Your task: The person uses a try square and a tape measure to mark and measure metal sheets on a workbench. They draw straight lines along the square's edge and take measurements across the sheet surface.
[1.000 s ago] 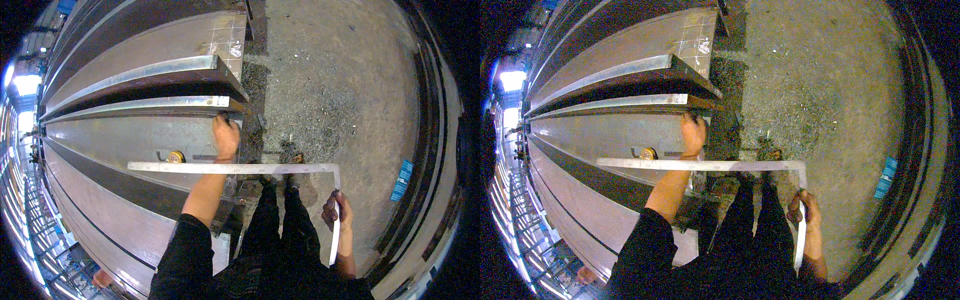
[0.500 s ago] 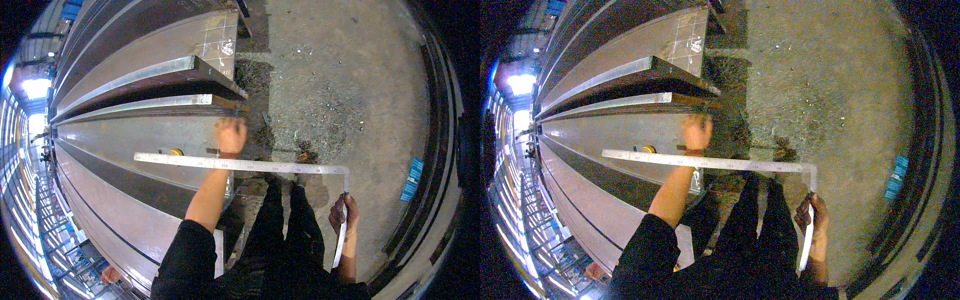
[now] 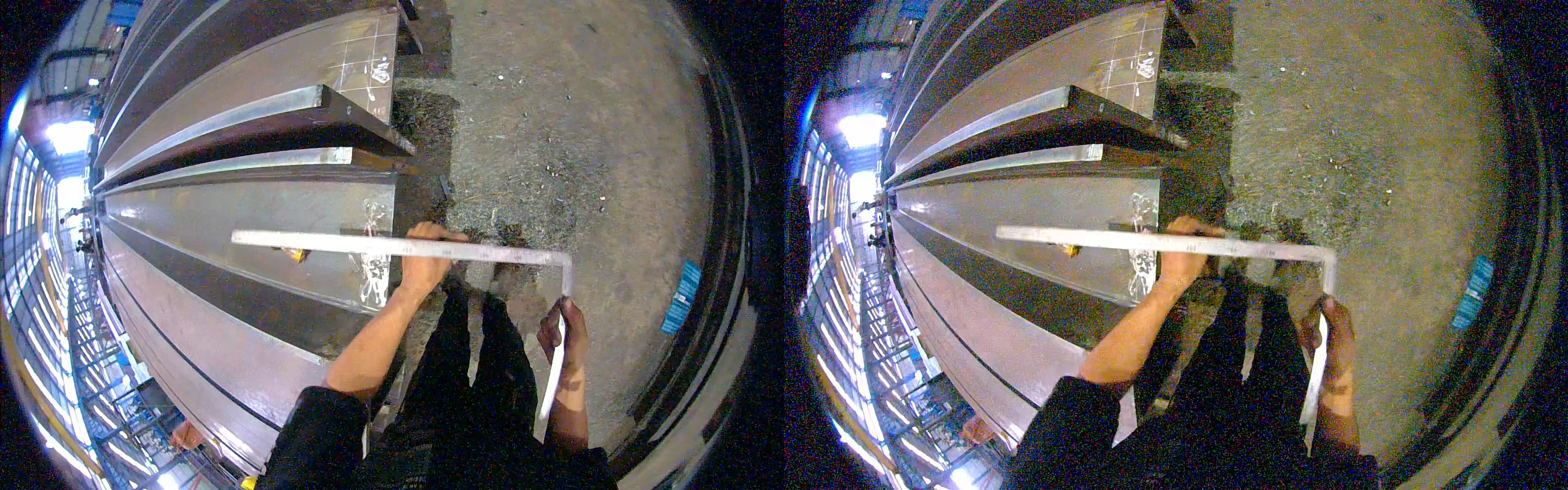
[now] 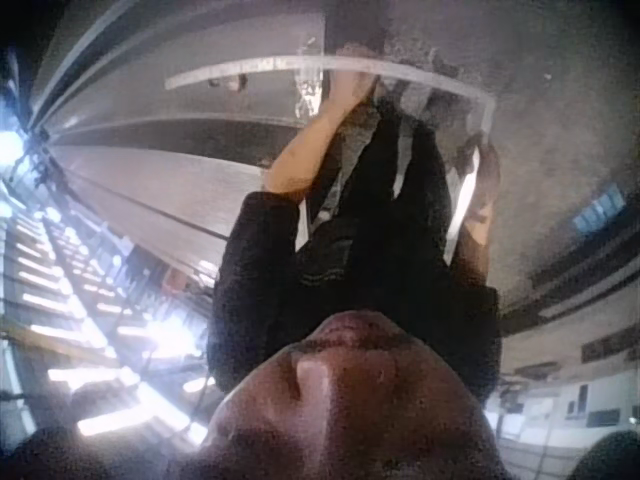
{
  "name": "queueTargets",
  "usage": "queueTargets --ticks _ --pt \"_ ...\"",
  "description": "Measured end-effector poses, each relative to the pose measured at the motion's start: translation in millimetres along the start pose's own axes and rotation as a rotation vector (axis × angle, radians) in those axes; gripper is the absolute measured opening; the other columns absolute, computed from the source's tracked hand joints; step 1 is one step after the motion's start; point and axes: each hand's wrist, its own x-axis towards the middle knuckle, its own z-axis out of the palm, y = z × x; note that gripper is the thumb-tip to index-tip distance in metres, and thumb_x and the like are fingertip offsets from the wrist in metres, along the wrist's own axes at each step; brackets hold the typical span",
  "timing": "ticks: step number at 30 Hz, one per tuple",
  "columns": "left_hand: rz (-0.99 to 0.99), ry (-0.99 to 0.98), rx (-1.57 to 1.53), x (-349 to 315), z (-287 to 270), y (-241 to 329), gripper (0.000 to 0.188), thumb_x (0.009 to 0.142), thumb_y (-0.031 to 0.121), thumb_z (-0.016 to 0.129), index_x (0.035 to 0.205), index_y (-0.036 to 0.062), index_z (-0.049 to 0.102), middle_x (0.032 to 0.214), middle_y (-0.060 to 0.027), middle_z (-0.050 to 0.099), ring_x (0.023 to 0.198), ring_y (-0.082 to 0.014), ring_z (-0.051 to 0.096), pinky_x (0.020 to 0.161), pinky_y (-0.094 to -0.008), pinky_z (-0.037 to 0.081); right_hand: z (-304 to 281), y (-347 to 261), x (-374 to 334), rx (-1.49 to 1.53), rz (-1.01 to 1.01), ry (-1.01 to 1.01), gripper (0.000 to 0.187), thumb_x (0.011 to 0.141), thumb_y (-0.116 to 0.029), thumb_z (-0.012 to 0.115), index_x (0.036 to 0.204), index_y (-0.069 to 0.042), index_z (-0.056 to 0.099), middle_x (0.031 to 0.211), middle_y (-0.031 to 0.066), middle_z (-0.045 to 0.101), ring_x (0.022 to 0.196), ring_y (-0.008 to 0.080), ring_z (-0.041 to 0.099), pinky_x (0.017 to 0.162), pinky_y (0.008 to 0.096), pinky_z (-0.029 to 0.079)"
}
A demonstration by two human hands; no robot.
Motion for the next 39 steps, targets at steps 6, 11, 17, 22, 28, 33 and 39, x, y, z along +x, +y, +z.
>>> queueTargets --ticks 6,11,17,22,28,33,39 --pt "-0.834 0.742 -1.515 4 -53 -17 0.061 0.098 0.051 0.037 0.119 -0.0045 0.052 0.108 -0.0190 0.061 0.089 -0.0317 0.062 0.073 -0.0396 0.051 26 63 77 -0.405 0.000 0.121 0.035 0.093 -0.040 0.055 0.076 -0.010 0.056 0.054 0.0000 0.048 0.044 0.0116 0.045 0.042 0.0262 0.036" --pt "-0.934 0.725 -1.390 0 -120 -85 0.040 0.095 0.039 0.054 0.111 0.0025 0.056 0.105 -0.0114 0.061 0.091 -0.0277 0.061 0.080 -0.0449 0.053 134 94 100 -0.317 0.052 -0.311 0.042 0.095 -0.044 0.053 0.082 -0.006 0.068 0.061 0.0028 0.060 0.051 0.0130 0.054 0.049 0.0288 0.043" --pt "-1.027 0.439 -1.104 -32 -223 -170 0.035 0.093 0.034 0.063 0.106 0.0016 0.058 0.093 -0.0091 0.061 0.091 -0.0234 0.061 0.084 -0.0378 0.054 155 143 102 -0.505 0.134 -0.494 0.039 0.098 -0.038 0.053 0.102 -0.003 0.069 0.076 0.0003 0.066 0.052 0.0050 0.037 0.048 0.0220 0.031" --pt "-0.980 0.590 -1.109 -107 -314 -238 0.033 0.098 0.025 0.056 0.118 -0.0011 0.052 0.115 -0.0118 0.057 0.109 -0.0247 0.057 0.098 -0.0369 0.049 55 182 115 -0.825 0.273 -0.321 0.025 0.094 -0.026 0.060 0.099 -0.002 0.068 0.083 0.0036 0.067 0.080 0.0110 0.059 0.077 0.0271 0.046" --pt "-1.028 0.539 -1.125 -86 -306 -259 0.027 0.098 0.022 0.055 0.113 -0.0010 0.055 0.109 -0.0112 0.059 0.104 -0.0226 0.059 0.097 -0.0344 0.051 38 165 112 -1.014 0.279 -0.296 0.023 0.092 -0.021 0.062 0.093 0.002 0.065 0.083 0.0059 0.067 0.081 0.0139 0.061 0.077 0.0287 0.047" --pt "-0.917 0.304 -1.288 -46 -268 -308 0.034 0.097 0.028 0.056 0.111 -0.0035 0.054 0.107 -0.0143 0.060 0.100 -0.0245 0.061 0.092 -0.0327 0.053 151 166 116 -0.984 0.171 -0.416 0.032 0.096 -0.028 0.059 0.112 -0.001 0.066 0.098 0.0076 0.070 0.092 0.0160 0.062 0.086 0.0292 0.047" --pt "-0.971 0.352 -1.243 35 -215 -310 0.051 0.096 0.022 0.058 0.122 -0.0171 0.041 0.112 -0.0242 0.057 0.106 -0.0336 0.060 0.095 -0.0416 0.054 238 214 142 -0.715 0.025 -0.404 0.030 0.095 -0.028 0.061 0.107 -0.001 0.066 0.096 0.0059 0.069 0.089 0.0133 0.061 0.083 0.0282 0.047"
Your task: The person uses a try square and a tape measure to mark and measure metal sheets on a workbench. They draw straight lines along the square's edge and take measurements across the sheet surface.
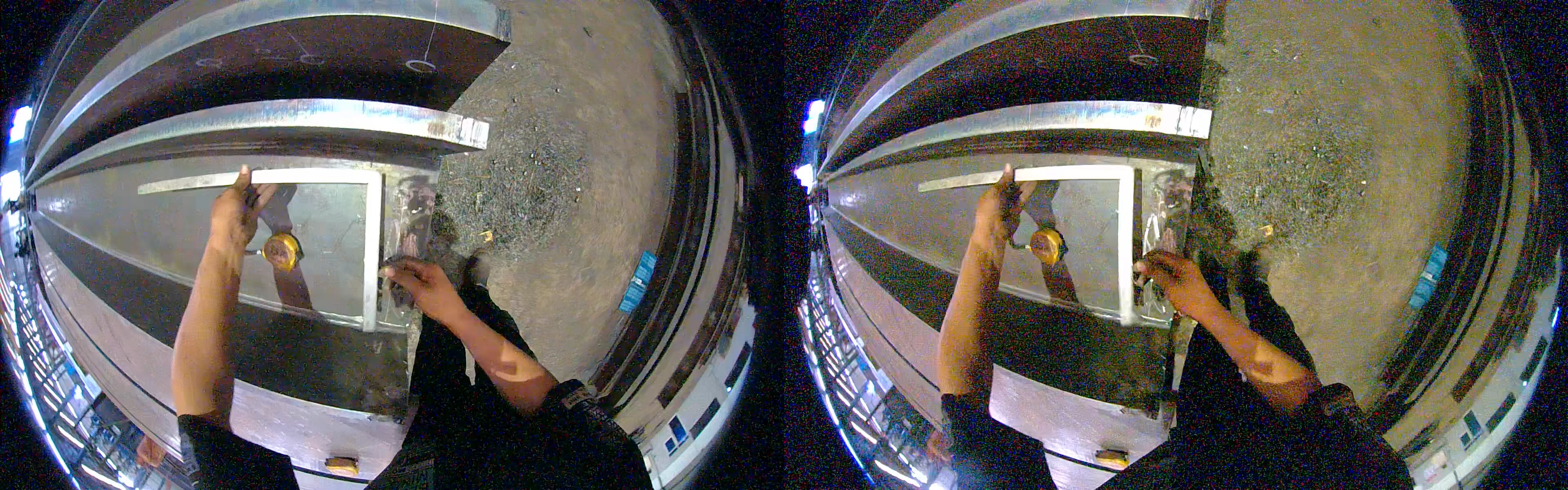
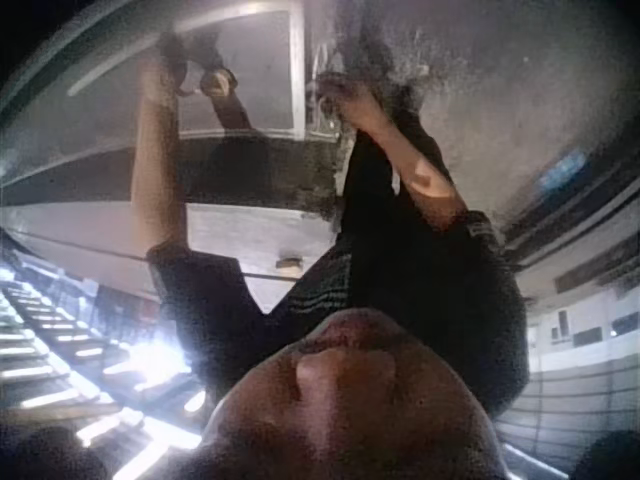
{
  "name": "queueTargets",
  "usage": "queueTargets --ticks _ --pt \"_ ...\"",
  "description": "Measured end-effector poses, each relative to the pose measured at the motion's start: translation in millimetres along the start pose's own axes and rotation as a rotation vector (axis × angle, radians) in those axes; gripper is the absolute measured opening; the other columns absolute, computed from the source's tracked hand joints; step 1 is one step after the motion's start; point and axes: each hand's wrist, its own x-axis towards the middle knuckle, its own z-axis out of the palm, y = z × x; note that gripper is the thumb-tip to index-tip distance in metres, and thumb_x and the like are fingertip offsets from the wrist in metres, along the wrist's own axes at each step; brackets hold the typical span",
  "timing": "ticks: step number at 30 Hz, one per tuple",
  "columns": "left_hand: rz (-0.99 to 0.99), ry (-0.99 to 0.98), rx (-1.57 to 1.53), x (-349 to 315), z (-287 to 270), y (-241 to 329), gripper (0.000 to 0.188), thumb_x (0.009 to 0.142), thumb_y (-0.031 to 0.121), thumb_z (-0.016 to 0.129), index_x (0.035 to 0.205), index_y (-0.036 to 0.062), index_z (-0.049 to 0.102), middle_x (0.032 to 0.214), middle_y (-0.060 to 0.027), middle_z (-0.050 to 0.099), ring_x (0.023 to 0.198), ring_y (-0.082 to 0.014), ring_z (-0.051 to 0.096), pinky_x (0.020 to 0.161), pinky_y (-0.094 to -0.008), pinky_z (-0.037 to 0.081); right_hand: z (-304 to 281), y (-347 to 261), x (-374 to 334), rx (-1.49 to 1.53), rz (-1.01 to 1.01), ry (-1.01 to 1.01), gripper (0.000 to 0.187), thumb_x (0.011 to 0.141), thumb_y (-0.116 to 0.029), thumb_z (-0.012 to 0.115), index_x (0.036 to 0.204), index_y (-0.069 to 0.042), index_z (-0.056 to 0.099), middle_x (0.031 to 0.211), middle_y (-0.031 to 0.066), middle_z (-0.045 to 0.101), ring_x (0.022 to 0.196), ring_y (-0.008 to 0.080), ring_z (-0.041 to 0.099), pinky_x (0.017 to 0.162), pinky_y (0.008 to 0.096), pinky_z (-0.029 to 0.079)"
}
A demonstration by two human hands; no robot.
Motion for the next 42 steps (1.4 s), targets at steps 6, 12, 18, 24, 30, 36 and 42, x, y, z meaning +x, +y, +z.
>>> queueTargets --ticks 6,12,18,24,30,36,42 --pt "0.016 -0.065 -0.117 67 17 -22 0.029 0.093 0.003 0.054 0.114 -0.0156 0.049 0.110 -0.0234 0.058 0.097 -0.0325 0.064 0.084 -0.0375 0.060 3 7 32 -0.340 -0.092 0.230 0.021 0.089 -0.022 0.066 0.094 -0.001 0.067 0.081 0.0112 0.068 0.076 0.0160 0.064 0.072 0.0302 0.049" --pt "0.097 0.120 -0.144 88 22 -48 0.016 0.086 -0.009 0.051 0.101 -0.0134 0.054 0.099 -0.0208 0.059 0.086 -0.0315 0.064 0.073 -0.0363 0.064 -9 -12 32 -0.596 -0.088 0.320 0.027 0.087 -0.028 0.068 0.098 -0.003 0.068 0.079 0.0185 0.068 0.068 0.0318 0.067 0.063 0.0390 0.052" --pt "0.042 0.087 -0.046 62 46 -35 0.016 0.086 -0.010 0.047 0.100 -0.0172 0.050 0.093 -0.0247 0.058 0.080 -0.0332 0.065 0.074 -0.0399 0.064 -12 -12 40 -0.757 -0.171 0.356 0.025 0.087 -0.029 0.067 0.093 -0.004 0.068 0.072 0.0191 0.065 0.062 0.0379 0.064 0.056 0.0456 0.049" --pt "0.043 -0.004 0.032 56 43 -35 0.019 0.087 -0.007 0.047 0.103 -0.0175 0.049 0.097 -0.0269 0.060 0.085 -0.0386 0.067 0.079 -0.0412 0.062 -9 -16 49 -0.718 -0.224 0.339 0.023 0.087 -0.027 0.067 0.090 -0.005 0.067 0.070 0.0201 0.064 0.061 0.0379 0.064 0.055 0.0450 0.049" --pt "0.071 0.006 -0.137 58 41 -48 0.019 0.086 -0.005 0.049 0.102 -0.0160 0.049 0.096 -0.0269 0.061 0.083 -0.0381 0.068 0.076 -0.0420 0.062 -3 -13 49 -0.765 -0.145 0.367 0.021 0.087 -0.026 0.068 0.089 -0.005 0.067 0.073 0.0162 0.067 0.061 0.0313 0.065 0.057 0.0391 0.050" --pt "0.062 0.029 -0.015 49 63 -29 0.020 0.086 -0.005 0.049 0.103 -0.0144 0.050 0.094 -0.0270 0.063 0.082 -0.0372 0.068 0.070 -0.0400 0.062 -5 -4 53 -0.691 -0.240 0.453 0.018 0.087 -0.020 0.067 0.092 -0.003 0.068 0.074 0.0141 0.068 0.064 0.0257 0.066 0.061 0.0354 0.050" --pt "0.057 -0.040 0.010 44 63 -25 0.020 0.086 -0.008 0.044 0.104 -0.0147 0.050 0.097 -0.0298 0.061 0.082 -0.0398 0.069 0.067 -0.0420 0.064 0 -10 47 -0.655 -0.201 0.477 0.019 0.087 -0.020 0.067 0.092 -0.001 0.067 0.078 0.0152 0.068 0.066 0.0224 0.065 0.063 0.0332 0.050"
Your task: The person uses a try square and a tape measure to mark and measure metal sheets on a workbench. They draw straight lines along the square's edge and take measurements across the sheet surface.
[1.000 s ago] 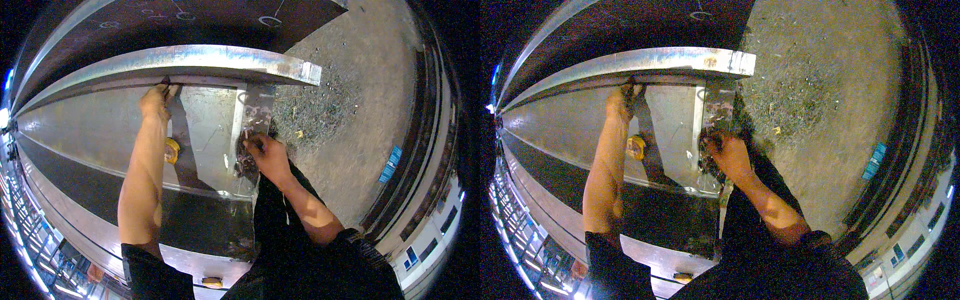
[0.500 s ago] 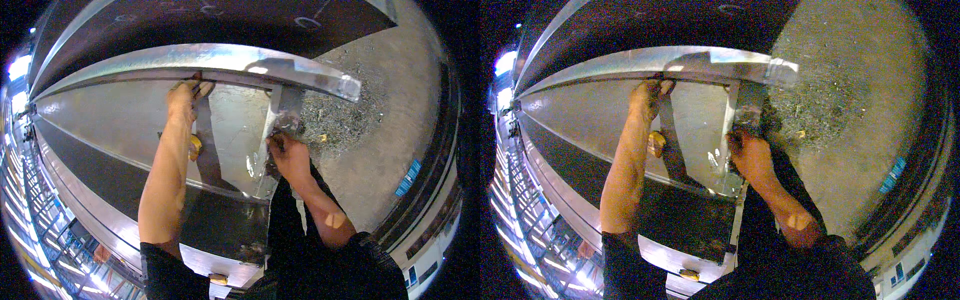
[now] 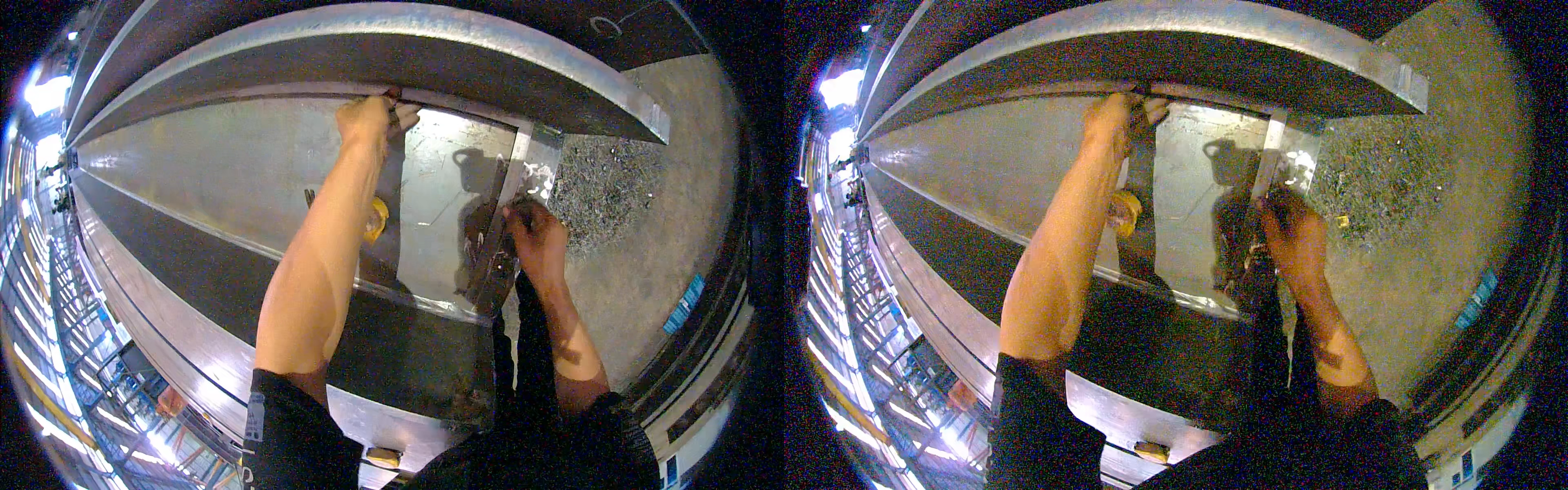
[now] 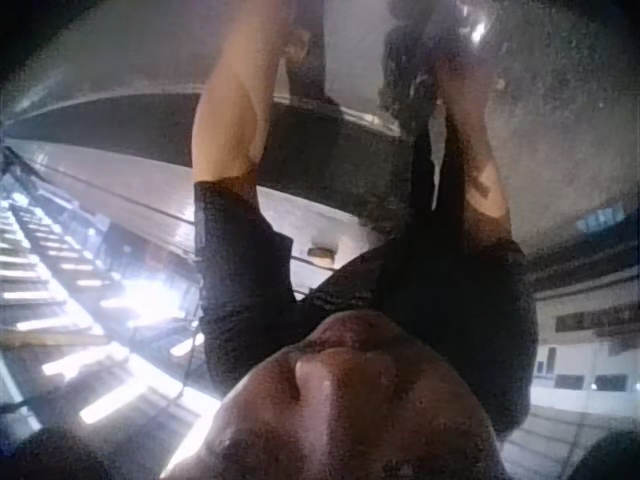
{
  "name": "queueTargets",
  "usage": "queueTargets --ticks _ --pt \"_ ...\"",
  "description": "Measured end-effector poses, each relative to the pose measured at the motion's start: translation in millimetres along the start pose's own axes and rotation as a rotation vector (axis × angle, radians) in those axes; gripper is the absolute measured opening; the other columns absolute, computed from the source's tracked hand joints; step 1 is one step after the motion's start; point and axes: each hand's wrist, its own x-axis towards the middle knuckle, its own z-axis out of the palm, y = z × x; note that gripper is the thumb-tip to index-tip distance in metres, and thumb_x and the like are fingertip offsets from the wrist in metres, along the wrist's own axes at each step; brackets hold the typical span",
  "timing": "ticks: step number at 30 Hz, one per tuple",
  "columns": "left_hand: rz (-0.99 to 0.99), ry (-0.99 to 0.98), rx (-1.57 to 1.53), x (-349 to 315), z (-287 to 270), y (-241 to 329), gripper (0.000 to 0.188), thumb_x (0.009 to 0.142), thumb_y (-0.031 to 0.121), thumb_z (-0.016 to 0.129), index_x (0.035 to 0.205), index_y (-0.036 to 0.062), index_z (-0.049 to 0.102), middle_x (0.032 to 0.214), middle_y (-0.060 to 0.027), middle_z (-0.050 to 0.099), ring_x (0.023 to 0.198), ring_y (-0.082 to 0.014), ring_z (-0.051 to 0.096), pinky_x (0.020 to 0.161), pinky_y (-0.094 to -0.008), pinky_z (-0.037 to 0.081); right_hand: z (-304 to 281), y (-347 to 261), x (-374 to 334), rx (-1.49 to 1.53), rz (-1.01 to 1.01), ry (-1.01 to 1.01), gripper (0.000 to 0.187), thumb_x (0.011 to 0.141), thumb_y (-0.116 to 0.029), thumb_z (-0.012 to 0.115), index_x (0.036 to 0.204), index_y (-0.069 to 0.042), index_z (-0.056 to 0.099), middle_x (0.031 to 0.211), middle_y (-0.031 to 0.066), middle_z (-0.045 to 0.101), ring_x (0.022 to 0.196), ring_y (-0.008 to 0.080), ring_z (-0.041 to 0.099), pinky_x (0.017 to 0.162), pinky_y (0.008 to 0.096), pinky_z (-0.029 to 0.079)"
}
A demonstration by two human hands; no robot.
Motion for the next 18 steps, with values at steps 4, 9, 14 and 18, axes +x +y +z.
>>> queueTargets --ticks 4,9,14,18 --pt "-0.011 -0.028 0.012 10 -4 3 0.021 0.086 -0.009 0.045 0.105 -0.0150 0.051 0.098 -0.0306 0.061 0.081 -0.0411 0.069 0.065 -0.0435 0.064 2 5 -1 0.057 -0.007 0.019 0.020 0.087 -0.020 0.067 0.092 -0.001 0.068 0.077 0.0137 0.068 0.065 0.0200 0.064 0.063 0.0327 0.049" --pt "-0.053 -0.061 0.041 12 -6 -6 0.022 0.085 -0.009 0.046 0.106 -0.0159 0.050 0.097 -0.0310 0.061 0.080 -0.0419 0.069 0.065 -0.0450 0.064 3 0 -4 0.118 0.030 0.050 0.021 0.088 -0.021 0.066 0.093 -0.001 0.067 0.078 0.0129 0.068 0.067 0.0190 0.064 0.063 0.0322 0.049" --pt "0.023 -0.095 0.062 30 -16 -15 0.024 0.085 -0.007 0.048 0.107 -0.0166 0.049 0.103 -0.0277 0.059 0.082 -0.0396 0.069 0.069 -0.0428 0.063 6 7 -1 0.040 0.019 0.019 0.021 0.089 -0.021 0.066 0.094 -0.001 0.067 0.078 0.0111 0.069 0.067 0.0171 0.064 0.062 0.0314 0.049" --pt "0.023 -0.139 0.235 23 -13 -10 0.021 0.087 -0.004 0.047 0.103 -0.0164 0.051 0.102 -0.0251 0.060 0.088 -0.0369 0.068 0.077 -0.0408 0.062 10 18 2 0.075 0.087 -0.004 0.020 0.089 -0.020 0.066 0.095 -0.001 0.068 0.077 0.0118 0.068 0.065 0.0179 0.064 0.061 0.0314 0.049"
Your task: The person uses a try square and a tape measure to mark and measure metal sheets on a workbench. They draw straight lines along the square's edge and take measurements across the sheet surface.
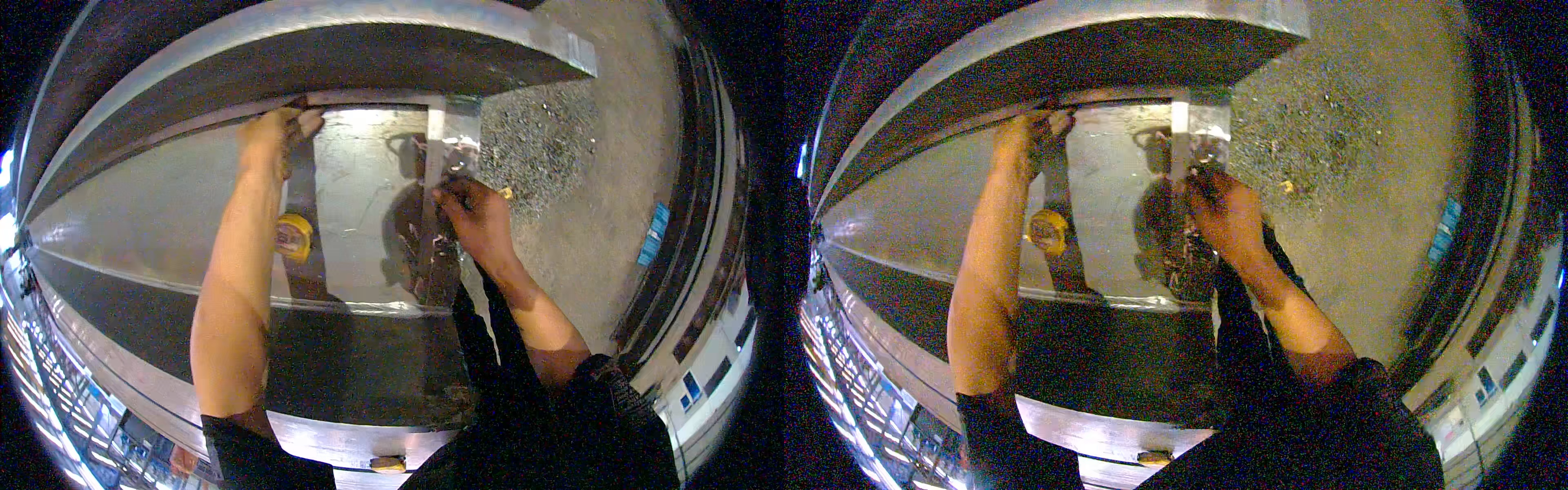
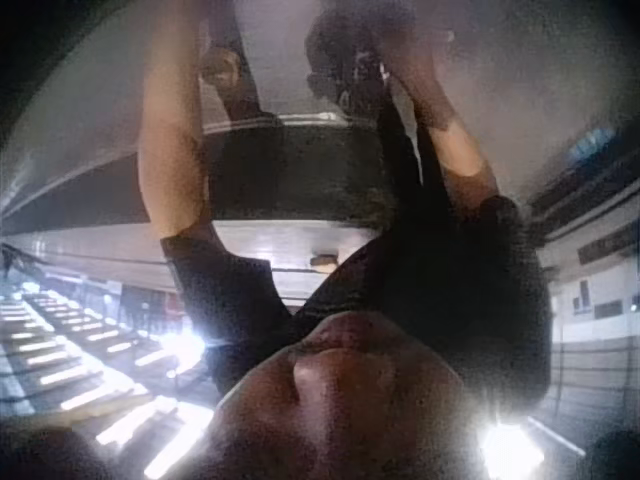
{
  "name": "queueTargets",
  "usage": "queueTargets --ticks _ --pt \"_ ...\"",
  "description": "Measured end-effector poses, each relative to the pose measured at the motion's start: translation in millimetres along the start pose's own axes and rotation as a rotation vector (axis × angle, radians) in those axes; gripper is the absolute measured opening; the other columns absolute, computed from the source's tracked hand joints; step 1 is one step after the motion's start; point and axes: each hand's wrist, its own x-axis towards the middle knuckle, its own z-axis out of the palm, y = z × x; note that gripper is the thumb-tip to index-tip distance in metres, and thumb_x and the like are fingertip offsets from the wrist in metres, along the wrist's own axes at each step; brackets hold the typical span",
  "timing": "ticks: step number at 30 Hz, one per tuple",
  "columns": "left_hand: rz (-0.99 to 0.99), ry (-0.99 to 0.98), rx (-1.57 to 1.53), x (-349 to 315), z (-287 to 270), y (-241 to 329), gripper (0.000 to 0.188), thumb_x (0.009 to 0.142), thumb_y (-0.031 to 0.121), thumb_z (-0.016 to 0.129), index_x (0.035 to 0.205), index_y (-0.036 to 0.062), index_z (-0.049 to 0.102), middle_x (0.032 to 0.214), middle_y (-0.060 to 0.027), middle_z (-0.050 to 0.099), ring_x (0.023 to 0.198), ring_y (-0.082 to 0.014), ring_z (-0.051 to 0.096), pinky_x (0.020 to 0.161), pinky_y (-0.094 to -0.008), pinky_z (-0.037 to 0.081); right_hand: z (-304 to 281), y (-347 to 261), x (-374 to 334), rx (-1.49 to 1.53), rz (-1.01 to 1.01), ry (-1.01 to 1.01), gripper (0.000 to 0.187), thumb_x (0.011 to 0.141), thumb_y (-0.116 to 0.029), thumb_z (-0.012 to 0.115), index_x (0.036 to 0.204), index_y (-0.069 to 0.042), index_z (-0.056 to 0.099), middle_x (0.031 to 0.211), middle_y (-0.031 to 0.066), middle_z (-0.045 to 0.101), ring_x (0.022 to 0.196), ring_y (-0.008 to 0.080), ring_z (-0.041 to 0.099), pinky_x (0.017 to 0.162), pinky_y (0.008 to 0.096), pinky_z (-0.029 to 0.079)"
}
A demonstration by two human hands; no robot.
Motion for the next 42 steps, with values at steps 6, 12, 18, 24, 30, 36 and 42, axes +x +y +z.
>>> queueTargets --ticks 6,12,18,24,30,36,42 --pt "0.013 -0.036 -0.037 2 4 -5 0.022 0.088 -0.004 0.050 0.106 -0.0164 0.050 0.101 -0.0258 0.061 0.088 -0.0374 0.068 0.078 -0.0394 0.062 -11 -4 0 -0.009 -0.065 0.021 0.023 0.088 -0.022 0.066 0.095 -0.001 0.068 0.077 0.0134 0.068 0.065 0.0193 0.065 0.061 0.0319 0.050" --pt "0.055 -0.032 -0.014 15 -13 -8 0.024 0.087 -0.005 0.052 0.107 -0.0167 0.045 0.103 -0.0278 0.059 0.089 -0.0404 0.067 0.084 -0.0437 0.061 -27 -11 21 0.015 -0.152 0.016 0.026 0.086 -0.027 0.067 0.095 -0.002 0.068 0.081 0.0157 0.069 0.072 0.0288 0.066 0.065 0.0382 0.051" --pt "-0.026 -0.033 -0.166 18 -6 -4 0.024 0.089 -0.003 0.051 0.106 -0.0179 0.046 0.105 -0.0290 0.059 0.094 -0.0406 0.066 0.087 -0.0423 0.059 -31 -10 44 -0.075 -0.177 -0.052 0.026 0.085 -0.030 0.061 0.091 -0.006 0.069 0.086 0.0191 0.068 0.081 0.0405 0.065 0.071 0.0476 0.053" --pt "0.022 -0.118 0.137 13 -3 0 0.025 0.092 -0.001 0.047 0.111 -0.0173 0.047 0.103 -0.0261 0.062 0.095 -0.0353 0.067 0.088 -0.0372 0.058 -32 -8 48 -0.041 -0.232 -0.076 0.028 0.085 -0.031 0.059 0.092 -0.006 0.069 0.089 0.0199 0.068 0.084 0.0407 0.065 0.076 0.0474 0.052" --pt "-0.106 -0.058 0.034 -1 16 12 0.029 0.095 0.006 0.041 0.115 -0.0146 0.046 0.107 -0.0267 0.063 0.099 -0.0368 0.065 0.093 -0.0376 0.054 -28 1 48 0.054 -0.169 -0.111 0.026 0.085 -0.028 0.060 0.095 -0.005 0.070 0.091 0.0186 0.069 0.086 0.0386 0.066 0.079 0.0446 0.053" --pt "-0.085 -0.118 0.181 1 21 8 0.030 0.095 0.006 0.039 0.116 -0.0139 0.045 0.115 -0.0282 0.061 0.105 -0.0362 0.064 0.097 -0.0366 0.052 -30 9 49 0.072 -0.155 -0.123 0.020 0.089 -0.019 0.066 0.091 0.000 0.068 0.075 0.0050 0.066 0.071 0.0115 0.059 0.068 0.0283 0.048" --pt "-0.142 -0.112 0.075 8 23 9 0.030 0.095 0.004 0.038 0.117 -0.0145 0.043 0.114 -0.0282 0.061 0.107 -0.0350 0.063 0.098 -0.0363 0.051 -32 8 48 0.104 -0.129 -0.117 0.020 0.089 -0.021 0.067 0.092 -0.001 0.068 0.074 0.0060 0.066 0.071 0.0124 0.060 0.068 0.0285 0.048"
